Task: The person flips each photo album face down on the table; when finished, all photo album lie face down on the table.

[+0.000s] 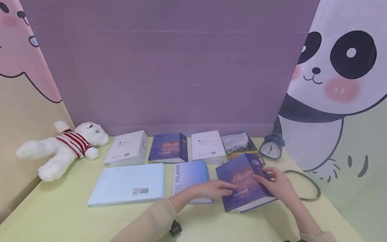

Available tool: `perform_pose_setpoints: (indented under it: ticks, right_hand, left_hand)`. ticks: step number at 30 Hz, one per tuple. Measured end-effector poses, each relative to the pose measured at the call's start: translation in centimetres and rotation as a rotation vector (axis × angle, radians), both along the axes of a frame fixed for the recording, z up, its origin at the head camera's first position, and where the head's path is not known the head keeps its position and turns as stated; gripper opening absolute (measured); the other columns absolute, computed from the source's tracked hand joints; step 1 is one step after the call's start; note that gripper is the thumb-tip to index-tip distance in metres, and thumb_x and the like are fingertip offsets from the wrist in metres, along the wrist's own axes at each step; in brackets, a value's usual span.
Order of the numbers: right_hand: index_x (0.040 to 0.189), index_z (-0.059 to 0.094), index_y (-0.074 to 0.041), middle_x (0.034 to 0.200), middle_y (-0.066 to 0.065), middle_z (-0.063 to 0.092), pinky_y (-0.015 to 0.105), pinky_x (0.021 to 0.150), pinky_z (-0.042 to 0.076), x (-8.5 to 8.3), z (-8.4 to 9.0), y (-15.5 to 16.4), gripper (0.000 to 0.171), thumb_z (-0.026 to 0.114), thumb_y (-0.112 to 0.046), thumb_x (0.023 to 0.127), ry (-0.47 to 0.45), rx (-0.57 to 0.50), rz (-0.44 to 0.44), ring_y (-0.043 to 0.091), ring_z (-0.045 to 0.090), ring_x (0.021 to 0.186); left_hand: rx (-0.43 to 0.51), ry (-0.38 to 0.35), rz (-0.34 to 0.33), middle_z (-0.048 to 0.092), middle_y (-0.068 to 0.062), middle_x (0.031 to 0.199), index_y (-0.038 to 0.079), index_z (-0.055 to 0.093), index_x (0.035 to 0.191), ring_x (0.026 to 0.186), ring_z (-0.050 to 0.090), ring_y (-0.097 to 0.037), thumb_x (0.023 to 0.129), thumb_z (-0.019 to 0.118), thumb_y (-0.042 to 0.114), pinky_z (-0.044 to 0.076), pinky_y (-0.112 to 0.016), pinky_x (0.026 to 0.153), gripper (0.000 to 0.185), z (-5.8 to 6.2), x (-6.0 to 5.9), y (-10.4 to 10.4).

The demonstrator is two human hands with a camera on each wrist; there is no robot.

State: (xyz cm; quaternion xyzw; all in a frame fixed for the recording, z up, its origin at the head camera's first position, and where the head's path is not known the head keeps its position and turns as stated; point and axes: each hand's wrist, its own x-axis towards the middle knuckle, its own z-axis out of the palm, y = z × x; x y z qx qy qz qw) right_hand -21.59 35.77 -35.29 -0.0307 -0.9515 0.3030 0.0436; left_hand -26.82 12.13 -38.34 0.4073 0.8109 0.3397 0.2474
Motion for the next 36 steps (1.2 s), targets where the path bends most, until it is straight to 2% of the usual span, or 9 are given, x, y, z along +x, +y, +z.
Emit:
perform_pose_setpoints:
  ticks: [2, 4, 6, 9, 13, 16, 20, 29, 36]
  right_hand:
    - [0.128, 0.036, 0.001, 0.119, 0.032, 0.045, 0.032, 0.065, 0.046, -0.2, -0.5, 0.4, 0.07, 0.052, -0.05, 0.082, -0.036, 0.0, 0.001, 0.037, 0.051, 0.1]
    - [0.129, 0.034, 0.003, 0.118, 0.033, 0.045, 0.032, 0.066, 0.046, -0.3, -0.8, 0.7, 0.074, 0.052, -0.051, 0.081, -0.08, 0.001, -0.001, 0.034, 0.053, 0.097]
    - [0.13, 0.031, 0.004, 0.119, 0.034, 0.044, 0.036, 0.07, 0.046, -0.4, -1.0, 0.9, 0.077, 0.051, -0.052, 0.081, -0.125, -0.004, -0.001, 0.036, 0.053, 0.097]
    - [0.131, 0.029, 0.007, 0.121, 0.035, 0.042, 0.044, 0.077, 0.045, -0.5, -1.1, 1.1, 0.08, 0.049, -0.053, 0.082, -0.173, -0.001, -0.001, 0.043, 0.047, 0.104]
    - [0.129, 0.031, 0.011, 0.123, 0.035, 0.04, 0.048, 0.082, 0.042, -0.6, -1.4, 1.5, 0.08, 0.047, -0.052, 0.083, -0.217, 0.015, 0.008, 0.047, 0.039, 0.112]
    - [0.128, 0.033, 0.012, 0.124, 0.034, 0.04, 0.048, 0.081, 0.043, -0.8, -1.7, 1.9, 0.08, 0.046, -0.053, 0.083, -0.25, 0.033, 0.024, 0.048, 0.038, 0.112]
    - [0.127, 0.035, 0.011, 0.124, 0.033, 0.04, 0.049, 0.08, 0.042, -0.9, -2.0, 2.1, 0.079, 0.044, -0.055, 0.084, -0.274, 0.052, 0.039, 0.048, 0.037, 0.111]
    - [0.12, 0.047, 0.008, 0.119, 0.031, 0.046, 0.051, 0.079, 0.041, -1.2, -2.5, 2.1, 0.076, 0.047, -0.057, 0.081, -0.251, 0.135, 0.029, 0.051, 0.037, 0.109]
    - [0.121, 0.045, 0.007, 0.118, 0.03, 0.047, 0.05, 0.079, 0.041, -1.2, -3.0, 2.3, 0.074, 0.047, -0.056, 0.082, -0.229, 0.115, 0.038, 0.049, 0.039, 0.108]
  left_hand:
    - [0.002, 0.039, 0.011, 0.042, 0.012, 0.132, 0.029, 0.042, 0.129, 0.118, 0.04, -0.002, 0.094, 0.037, 0.03, 0.041, -0.019, 0.088, 0.035, 0.0, 0.0, 0.0]
    - [0.001, 0.085, 0.017, 0.051, 0.01, 0.123, 0.028, 0.044, 0.128, 0.089, 0.054, 0.0, 0.095, 0.037, 0.028, 0.044, -0.017, 0.072, 0.034, 0.0, 0.1, 0.1]
    - [-0.011, 0.134, 0.022, 0.059, 0.006, 0.108, 0.027, 0.045, 0.127, 0.059, 0.046, -0.003, 0.095, 0.036, 0.027, 0.04, -0.017, 0.057, 0.034, 0.1, 0.1, 0.2]
    - [-0.054, 0.203, 0.025, 0.06, 0.007, 0.103, 0.026, 0.047, 0.126, 0.058, 0.048, -0.003, 0.095, 0.037, 0.027, 0.04, -0.016, 0.056, 0.033, 0.1, 0.1, 0.3]
    - [-0.129, 0.249, 0.008, 0.051, 0.013, 0.123, 0.026, 0.048, 0.125, 0.109, 0.048, 0.0, 0.094, 0.037, 0.03, 0.042, -0.014, 0.075, 0.033, 0.0, 0.0, 0.4]
    - [-0.157, 0.225, -0.006, 0.051, 0.014, 0.122, 0.027, 0.047, 0.125, 0.085, 0.054, 0.001, 0.094, 0.036, 0.031, 0.041, -0.015, 0.069, 0.033, 0.0, -0.1, 0.4]
    - [-0.165, 0.194, -0.006, 0.052, 0.015, 0.119, 0.028, 0.048, 0.125, 0.055, 0.041, -0.007, 0.094, 0.036, 0.031, 0.038, -0.016, 0.062, 0.033, 0.1, 0.0, 0.5]
    - [-0.18, 0.231, -0.002, 0.049, 0.015, 0.124, 0.028, 0.049, 0.124, 0.092, 0.052, 0.002, 0.094, 0.037, 0.03, 0.039, -0.015, 0.068, 0.032, 0.0, -0.1, 0.8]
    - [-0.219, 0.229, 0.005, 0.045, 0.015, 0.128, 0.029, 0.045, 0.126, 0.051, 0.037, -0.006, 0.094, 0.037, 0.032, 0.038, -0.017, 0.063, 0.034, -0.2, 0.0, 0.9]
